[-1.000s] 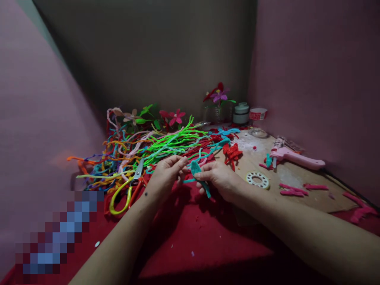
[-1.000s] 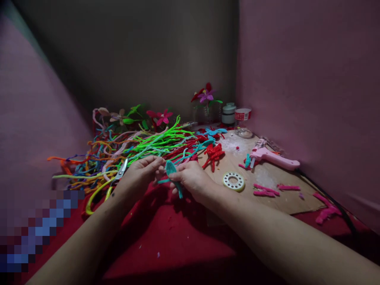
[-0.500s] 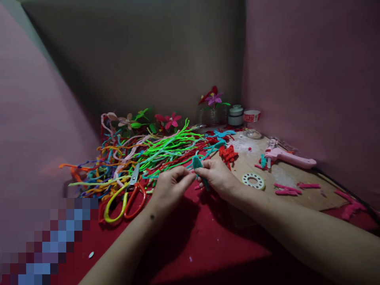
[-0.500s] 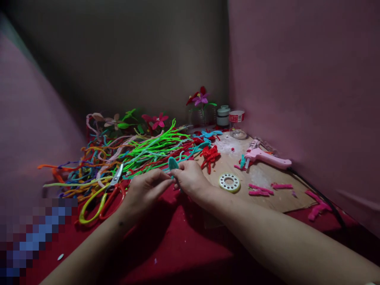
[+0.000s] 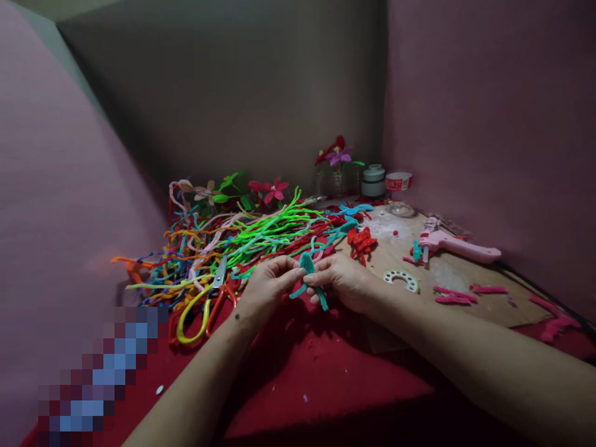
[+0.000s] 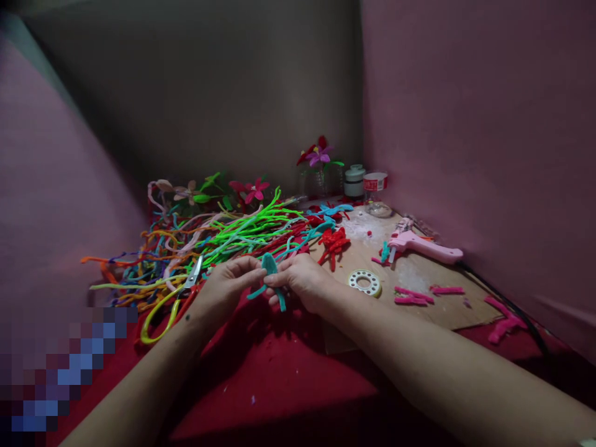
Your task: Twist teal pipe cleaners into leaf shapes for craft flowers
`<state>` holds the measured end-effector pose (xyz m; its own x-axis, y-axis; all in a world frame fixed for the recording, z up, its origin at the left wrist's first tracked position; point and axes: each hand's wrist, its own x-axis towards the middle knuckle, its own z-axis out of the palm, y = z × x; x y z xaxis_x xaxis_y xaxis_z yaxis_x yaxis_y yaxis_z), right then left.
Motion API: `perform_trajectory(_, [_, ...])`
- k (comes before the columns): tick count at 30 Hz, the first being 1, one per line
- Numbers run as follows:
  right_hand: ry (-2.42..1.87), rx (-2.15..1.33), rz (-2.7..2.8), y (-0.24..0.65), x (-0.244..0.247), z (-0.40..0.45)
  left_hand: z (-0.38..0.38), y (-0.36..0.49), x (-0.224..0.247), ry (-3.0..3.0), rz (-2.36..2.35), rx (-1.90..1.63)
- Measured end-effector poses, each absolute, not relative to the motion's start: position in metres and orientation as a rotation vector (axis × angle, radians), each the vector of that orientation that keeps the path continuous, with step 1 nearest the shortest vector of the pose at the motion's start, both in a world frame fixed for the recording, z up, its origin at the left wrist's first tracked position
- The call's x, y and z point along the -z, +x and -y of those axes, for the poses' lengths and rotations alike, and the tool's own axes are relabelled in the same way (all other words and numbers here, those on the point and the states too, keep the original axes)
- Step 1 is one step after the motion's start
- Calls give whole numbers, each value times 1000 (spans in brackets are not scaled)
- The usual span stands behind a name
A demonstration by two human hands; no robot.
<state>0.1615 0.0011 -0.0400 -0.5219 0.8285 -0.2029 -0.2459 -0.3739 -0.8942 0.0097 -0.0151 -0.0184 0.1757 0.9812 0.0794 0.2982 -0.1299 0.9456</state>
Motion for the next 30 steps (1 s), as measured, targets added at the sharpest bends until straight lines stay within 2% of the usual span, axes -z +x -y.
perform_trajectory(6, [-877,-1909,1162,159,41,0,19,14,24,1868,-1426,-1113])
perform_trajectory(15, [-854,-1913,1293,160,38,1,18,10,15,1484,-1168,-1048])
perform_trajectory(21, [-974,-1921,1272,156,38,4,20,14,19,1915,-1403,-1076])
perform_trajectory(30, [-959,-1918,1267,155,39,6,13,13,20,1370,-1397,-975])
